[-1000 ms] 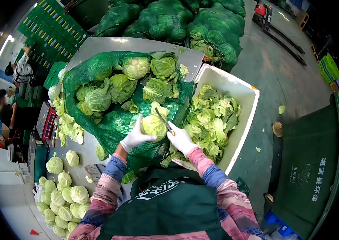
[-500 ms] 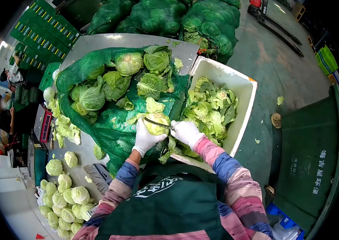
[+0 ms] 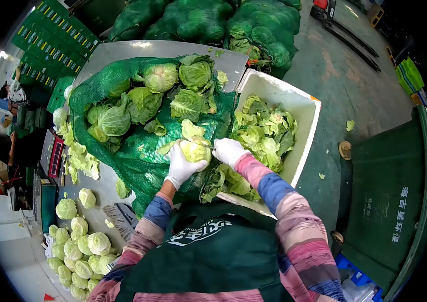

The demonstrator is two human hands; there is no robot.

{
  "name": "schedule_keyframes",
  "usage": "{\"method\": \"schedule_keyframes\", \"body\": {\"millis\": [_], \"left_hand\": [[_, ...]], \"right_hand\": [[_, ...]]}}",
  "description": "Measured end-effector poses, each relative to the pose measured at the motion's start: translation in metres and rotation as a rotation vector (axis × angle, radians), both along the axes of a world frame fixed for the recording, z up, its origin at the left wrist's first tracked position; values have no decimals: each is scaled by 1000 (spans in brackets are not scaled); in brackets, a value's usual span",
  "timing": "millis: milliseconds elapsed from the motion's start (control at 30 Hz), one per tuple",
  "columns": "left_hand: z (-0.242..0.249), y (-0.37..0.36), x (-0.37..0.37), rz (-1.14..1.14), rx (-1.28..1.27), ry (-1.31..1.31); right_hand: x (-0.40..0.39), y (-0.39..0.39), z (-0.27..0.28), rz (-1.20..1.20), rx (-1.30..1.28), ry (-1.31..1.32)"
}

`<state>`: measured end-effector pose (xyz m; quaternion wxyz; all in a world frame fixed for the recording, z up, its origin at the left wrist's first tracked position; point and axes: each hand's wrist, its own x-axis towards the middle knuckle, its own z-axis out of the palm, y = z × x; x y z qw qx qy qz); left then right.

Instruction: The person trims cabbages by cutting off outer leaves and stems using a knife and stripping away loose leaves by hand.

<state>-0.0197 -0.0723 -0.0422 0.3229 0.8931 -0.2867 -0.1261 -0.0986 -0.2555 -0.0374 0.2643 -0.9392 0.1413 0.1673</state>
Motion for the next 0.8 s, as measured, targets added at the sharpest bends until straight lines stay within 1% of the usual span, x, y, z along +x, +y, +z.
{"method": "schedule_keyframes", "body": {"millis": [33, 67, 100, 133, 167, 233, 267, 300, 367, 400, 500, 533, 567, 600, 633, 667, 700, 733, 767, 800], "left_hand": [[1, -2, 2, 16, -16, 39], [9, -6, 2, 18, 33, 92], [10, -4, -7, 10, 29, 90], [10, 1, -17, -103, 48, -45], [10, 5, -20, -213, 66, -195], [-3, 19, -27, -150, -44, -201], [-3, 25, -25, -143, -104, -161], [-2, 29, -24, -131, -169, -119], [-2, 31, -20, -149, -209, -118], [4, 30, -21, -136, -258, -128], [11, 30, -16, -143, -327, -116], [5, 32, -8, -146, -339, -29], [1, 31, -2, -153, -353, 54], [-5, 27, 1, -152, -355, 54], [-10, 24, 3, -60, -306, 140], [-4, 18, 5, 30, -258, 224], [2, 15, 7, 31, -259, 224], [7, 14, 7, 19, -164, 241], [17, 12, 7, 10, -71, 259], [22, 9, 6, 9, -42, 216]], "right_hand": [[4, 0, 7, -46, 17, 42], [11, -2, 2, -62, 8, 104], [12, -4, -2, -78, -2, 164], [5, -9, -5, -162, -17, 203], [0, -10, -22, -196, -14, 172], [-13, -2, -29, -270, 59, 114], [-16, 4, -36, -311, 139, 103], [-18, 8, -43, -321, 324, 16], [-25, 25, -44, -643, 900, 57], [-29, 33, -40, -716, 1131, -61], [-26, 40, -27, -792, 1180, -283], [-25, 43, -21, -804, 1111, -367], [-23, 45, -11, -804, 989, -353], [-23, 46, -16, -718, 881, -376], [-22, 49, -24, -632, 776, -396], [-20, 49, -25, -544, 623, -411], [-22, 45, -26, -542, 622, -411], [-25, 41, -27, -504, 457, -427], [-26, 38, -17, -461, 292, -438], [-26, 36, 1, -459, 183, -415]]}}
